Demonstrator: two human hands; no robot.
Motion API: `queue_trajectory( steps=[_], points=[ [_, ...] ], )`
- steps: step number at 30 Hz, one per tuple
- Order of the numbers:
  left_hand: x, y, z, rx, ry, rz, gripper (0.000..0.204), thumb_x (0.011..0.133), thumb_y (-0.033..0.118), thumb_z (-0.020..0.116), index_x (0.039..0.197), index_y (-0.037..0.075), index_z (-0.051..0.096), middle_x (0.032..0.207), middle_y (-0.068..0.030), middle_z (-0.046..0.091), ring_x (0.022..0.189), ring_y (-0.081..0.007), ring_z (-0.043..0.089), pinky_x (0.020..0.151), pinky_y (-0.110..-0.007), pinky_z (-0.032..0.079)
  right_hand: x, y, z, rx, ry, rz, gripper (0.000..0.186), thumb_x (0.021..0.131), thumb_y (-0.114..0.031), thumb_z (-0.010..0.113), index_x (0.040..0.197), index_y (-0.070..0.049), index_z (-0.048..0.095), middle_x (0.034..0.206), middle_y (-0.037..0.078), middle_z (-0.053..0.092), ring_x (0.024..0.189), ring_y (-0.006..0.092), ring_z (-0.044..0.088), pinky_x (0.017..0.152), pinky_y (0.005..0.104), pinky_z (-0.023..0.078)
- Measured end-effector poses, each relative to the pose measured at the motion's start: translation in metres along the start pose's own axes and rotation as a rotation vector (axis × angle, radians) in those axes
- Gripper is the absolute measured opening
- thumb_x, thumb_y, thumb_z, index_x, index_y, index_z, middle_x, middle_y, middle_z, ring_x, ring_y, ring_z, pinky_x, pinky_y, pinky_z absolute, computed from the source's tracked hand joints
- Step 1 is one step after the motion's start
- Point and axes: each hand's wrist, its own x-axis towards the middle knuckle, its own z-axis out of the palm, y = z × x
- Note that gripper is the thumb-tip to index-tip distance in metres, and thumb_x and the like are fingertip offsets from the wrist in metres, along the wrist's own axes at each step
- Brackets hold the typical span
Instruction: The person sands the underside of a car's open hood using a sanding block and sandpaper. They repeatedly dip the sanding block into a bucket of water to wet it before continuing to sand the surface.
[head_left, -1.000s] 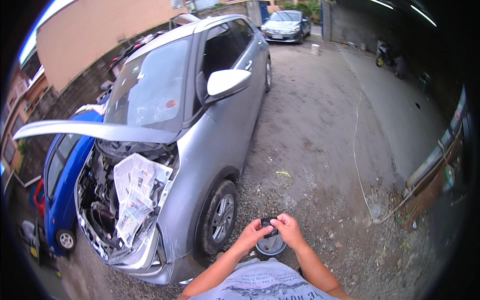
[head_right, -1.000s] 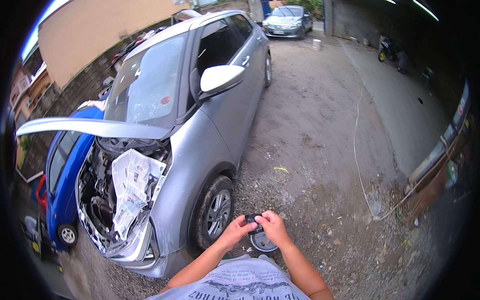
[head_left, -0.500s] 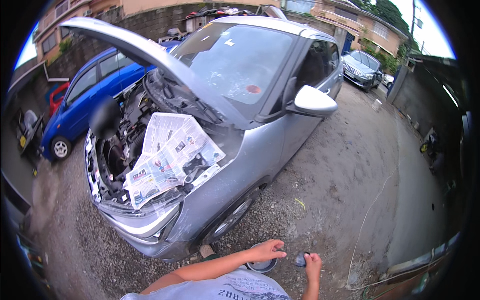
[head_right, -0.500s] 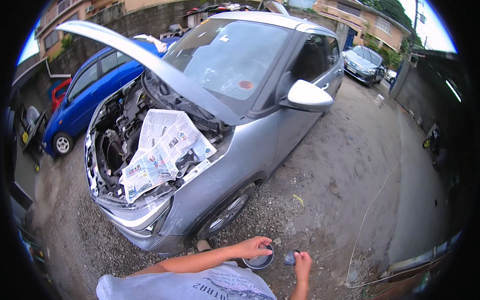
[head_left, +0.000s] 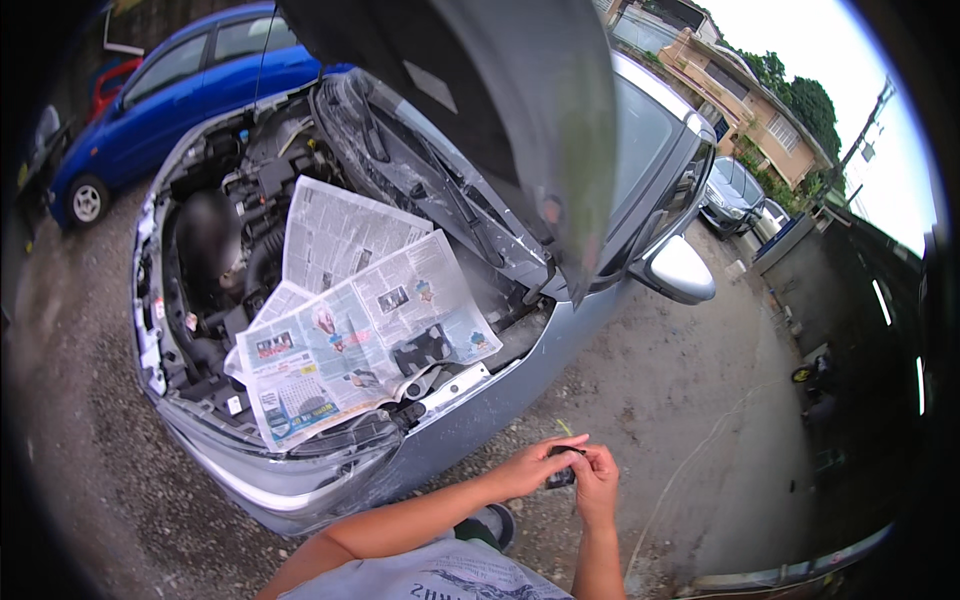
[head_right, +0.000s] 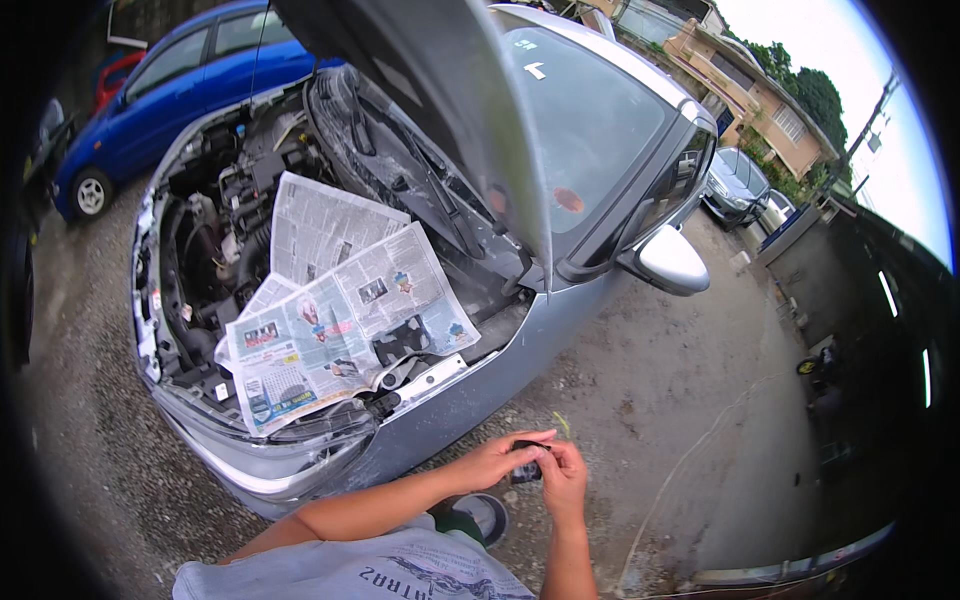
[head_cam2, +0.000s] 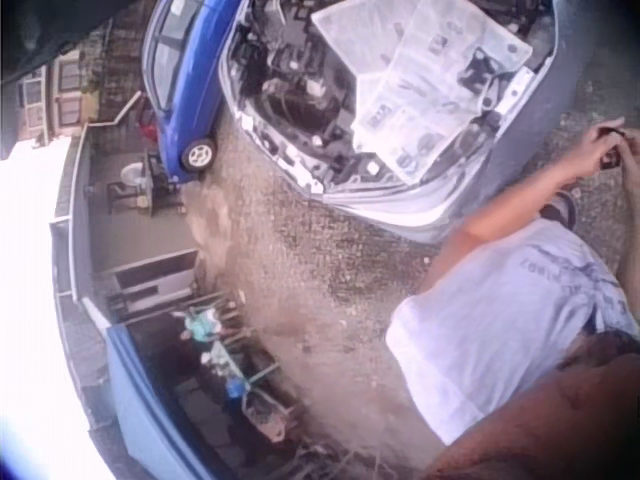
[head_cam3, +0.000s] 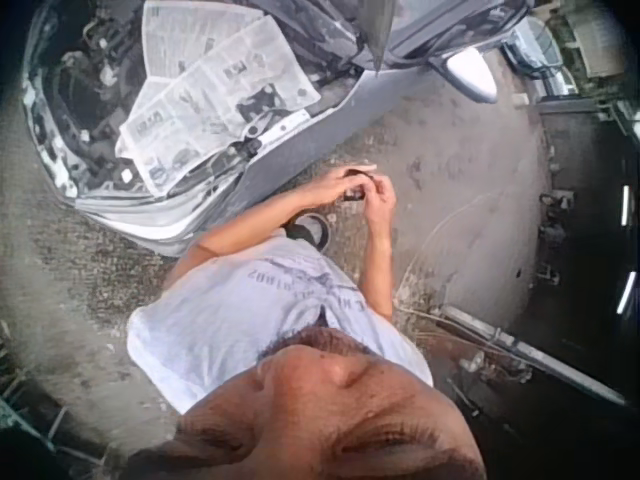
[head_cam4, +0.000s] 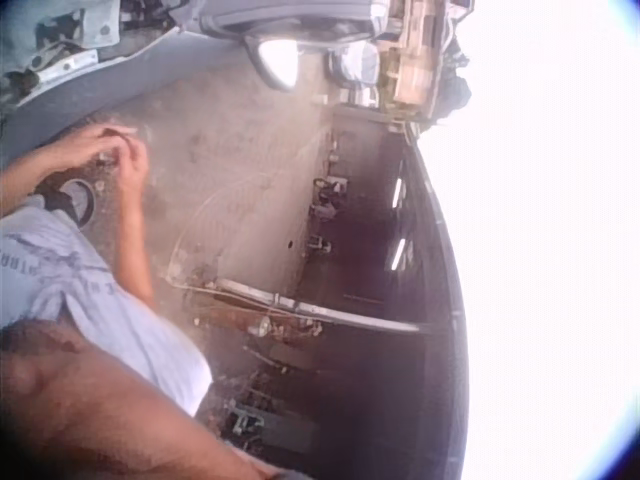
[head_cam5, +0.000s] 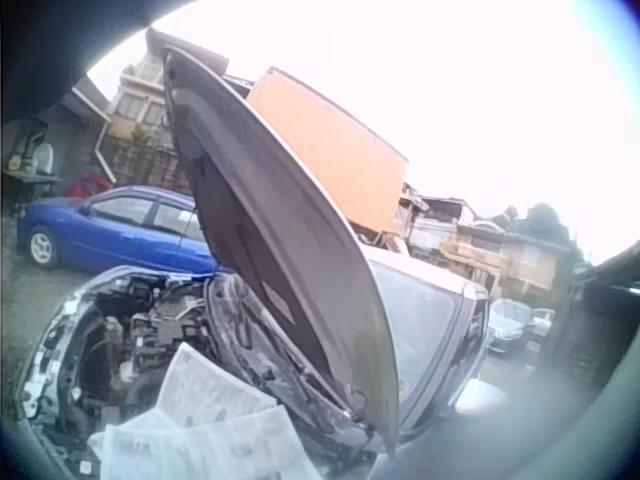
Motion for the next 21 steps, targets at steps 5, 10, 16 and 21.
queue_trajectory(
  steps=[5, 10, 16, 21],
  points=[
    [0.011, 0.015, -0.028, -0.088, 0.264, 0.07, 0.036, 0.108, 0.021, 0.046, 0.136, 0.001, 0.055, 0.126, -0.0106, 0.066, 0.117, -0.0178, 0.061, 0.105, -0.032, 0.045, 0.024, -0.023, 0.028, -0.054, 0.045, -0.022, 0.032, 0.091, 0.001, 0.069, 0.12, -0.003, 0.054, 0.104, 0.006, 0.066, 0.096, 0.0135, 0.063, 0.084, 0.0275, 0.052],
    [0.051, 0.068, -0.072, -0.226, 0.462, 0.226, 0.029, 0.108, 0.018, 0.043, 0.124, -0.001, 0.058, 0.111, -0.0103, 0.07, 0.099, -0.0133, 0.067, 0.089, -0.028, 0.051, 0.026, -0.015, -0.016, -0.381, 0.109, 0.082, 0.049, 0.091, 0.002, 0.068, 0.135, -0.003, 0.048, 0.123, 0.012, 0.06, 0.109, 0.0196, 0.062, 0.092, 0.0324, 0.054],
    [0.08, 0.102, -0.084, -0.312, 0.479, 0.475, 0.015, 0.104, 0.008, 0.049, 0.114, 0.001, 0.058, 0.114, -0.0102, 0.069, 0.108, -0.0174, 0.062, 0.099, -0.031, 0.045, 0.031, -0.011, -0.02, -0.58, 0.021, 0.094, 0.043, 0.091, 0.002, 0.068, 0.132, -0.002, 0.055, 0.128, 0.012, 0.058, 0.111, 0.0212, 0.064, 0.093, 0.0339, 0.054],
    [0.076, 0.066, -0.069, 0.317, 0.721, 0.53, 0.015, 0.093, 0.005, 0.063, 0.108, 0.004, 0.064, 0.113, -0.0098, 0.063, 0.106, -0.0266, 0.059, 0.095, -0.035, 0.046, 0.061, -0.048, 0.027, -0.366, -0.025, -0.133, 0.033, 0.098, -0.009, 0.063, 0.128, 0.002, 0.057, 0.134, 0.013, 0.055, 0.118, 0.0222, 0.06, 0.099, 0.0355, 0.051]
  ],
)
